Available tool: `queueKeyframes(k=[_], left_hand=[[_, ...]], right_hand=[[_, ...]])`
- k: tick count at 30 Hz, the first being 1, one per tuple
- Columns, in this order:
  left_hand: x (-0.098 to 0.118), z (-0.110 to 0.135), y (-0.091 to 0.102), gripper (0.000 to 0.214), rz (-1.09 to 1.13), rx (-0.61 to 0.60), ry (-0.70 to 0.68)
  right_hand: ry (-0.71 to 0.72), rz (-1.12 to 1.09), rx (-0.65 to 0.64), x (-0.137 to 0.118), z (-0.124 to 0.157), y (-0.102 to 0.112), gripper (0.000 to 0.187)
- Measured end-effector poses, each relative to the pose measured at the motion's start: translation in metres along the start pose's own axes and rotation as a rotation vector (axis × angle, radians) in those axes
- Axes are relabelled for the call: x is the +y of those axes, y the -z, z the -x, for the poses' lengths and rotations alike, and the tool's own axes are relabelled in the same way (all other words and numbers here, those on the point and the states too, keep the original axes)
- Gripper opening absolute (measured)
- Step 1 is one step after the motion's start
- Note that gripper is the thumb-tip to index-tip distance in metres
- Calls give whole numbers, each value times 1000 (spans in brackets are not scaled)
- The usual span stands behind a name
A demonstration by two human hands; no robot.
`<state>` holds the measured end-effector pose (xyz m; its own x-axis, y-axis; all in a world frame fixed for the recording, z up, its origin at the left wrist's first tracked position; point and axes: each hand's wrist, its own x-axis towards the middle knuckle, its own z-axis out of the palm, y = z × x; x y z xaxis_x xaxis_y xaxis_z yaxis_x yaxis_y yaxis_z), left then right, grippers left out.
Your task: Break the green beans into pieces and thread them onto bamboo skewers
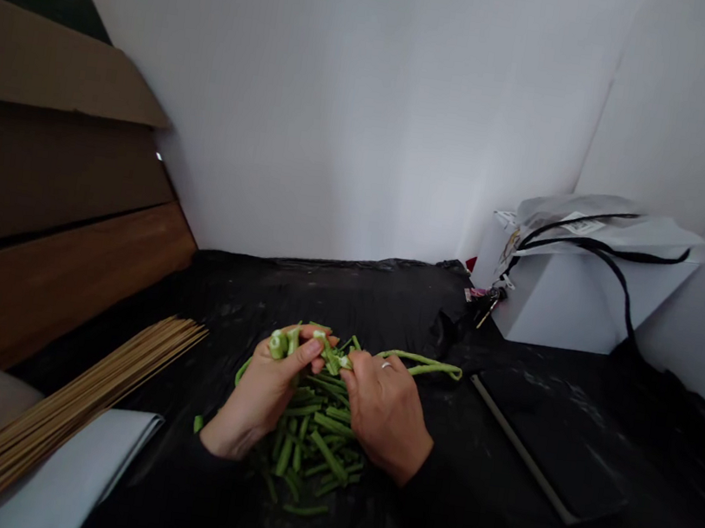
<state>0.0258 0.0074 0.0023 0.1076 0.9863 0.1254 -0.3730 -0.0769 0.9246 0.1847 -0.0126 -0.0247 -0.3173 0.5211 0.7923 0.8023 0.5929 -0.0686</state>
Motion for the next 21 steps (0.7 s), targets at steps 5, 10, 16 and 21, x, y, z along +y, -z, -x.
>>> queueKeyframes(k=[5,10,16,21], left_hand=[[12,-7,7,29,83,107,-24],[26,-16,21,31,181,188,-44],[24,-9,17,23,29,42,13],[17,1,4,17,-427,-91,-33]], right_hand=[[-26,-29,-4,1,1,-2,19],[-49,-27,0,1,2,-1,21],[-22,-19,9,2,3,-3,21],[42,16,14,2,2,-3,23]])
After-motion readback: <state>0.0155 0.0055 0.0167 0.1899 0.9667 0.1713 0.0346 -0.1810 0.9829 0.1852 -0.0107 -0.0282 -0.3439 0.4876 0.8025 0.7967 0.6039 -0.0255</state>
